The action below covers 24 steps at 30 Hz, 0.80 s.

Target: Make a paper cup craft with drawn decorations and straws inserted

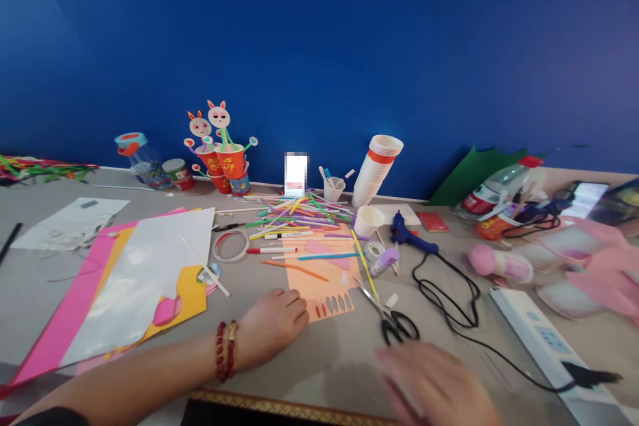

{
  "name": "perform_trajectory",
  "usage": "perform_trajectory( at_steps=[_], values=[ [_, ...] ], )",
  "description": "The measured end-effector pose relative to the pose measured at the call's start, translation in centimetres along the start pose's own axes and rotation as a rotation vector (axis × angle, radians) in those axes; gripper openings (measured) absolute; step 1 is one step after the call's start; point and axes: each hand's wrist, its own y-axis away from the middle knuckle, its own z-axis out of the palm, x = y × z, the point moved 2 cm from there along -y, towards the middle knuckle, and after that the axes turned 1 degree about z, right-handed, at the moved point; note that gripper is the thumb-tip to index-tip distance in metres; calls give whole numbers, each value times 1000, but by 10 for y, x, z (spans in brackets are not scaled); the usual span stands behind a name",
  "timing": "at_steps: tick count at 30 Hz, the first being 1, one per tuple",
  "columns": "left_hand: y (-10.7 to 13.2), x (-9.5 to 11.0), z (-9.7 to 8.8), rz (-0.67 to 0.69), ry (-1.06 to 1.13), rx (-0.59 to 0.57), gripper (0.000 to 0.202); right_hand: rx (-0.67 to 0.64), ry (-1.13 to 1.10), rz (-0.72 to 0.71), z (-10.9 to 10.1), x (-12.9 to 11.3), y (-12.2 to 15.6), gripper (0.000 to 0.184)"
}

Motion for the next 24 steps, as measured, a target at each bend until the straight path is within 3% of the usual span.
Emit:
perform_trajectory(
  at_steps=[2, 5, 11, 19, 24],
  values=[
    [-3, 3, -2, -6, -27, -18, 11, -4, 197, 92, -3, 17, -13, 15],
    [-5, 6, -5, -6, -19, -34, 13, -32, 467, 222, 0, 36, -14, 16],
    [-11, 10, -9, -49, -20, -89, 13, -215, 587, 389, 11, 46, -9, 15],
    [-14, 14, -8, -103, 3, -132, 17, -297, 182, 659, -3, 63, -13, 18],
    [-7, 6, -15, -183, 172, -132, 16, -253, -387, 808, -4, 75, 0, 12]
  ],
)
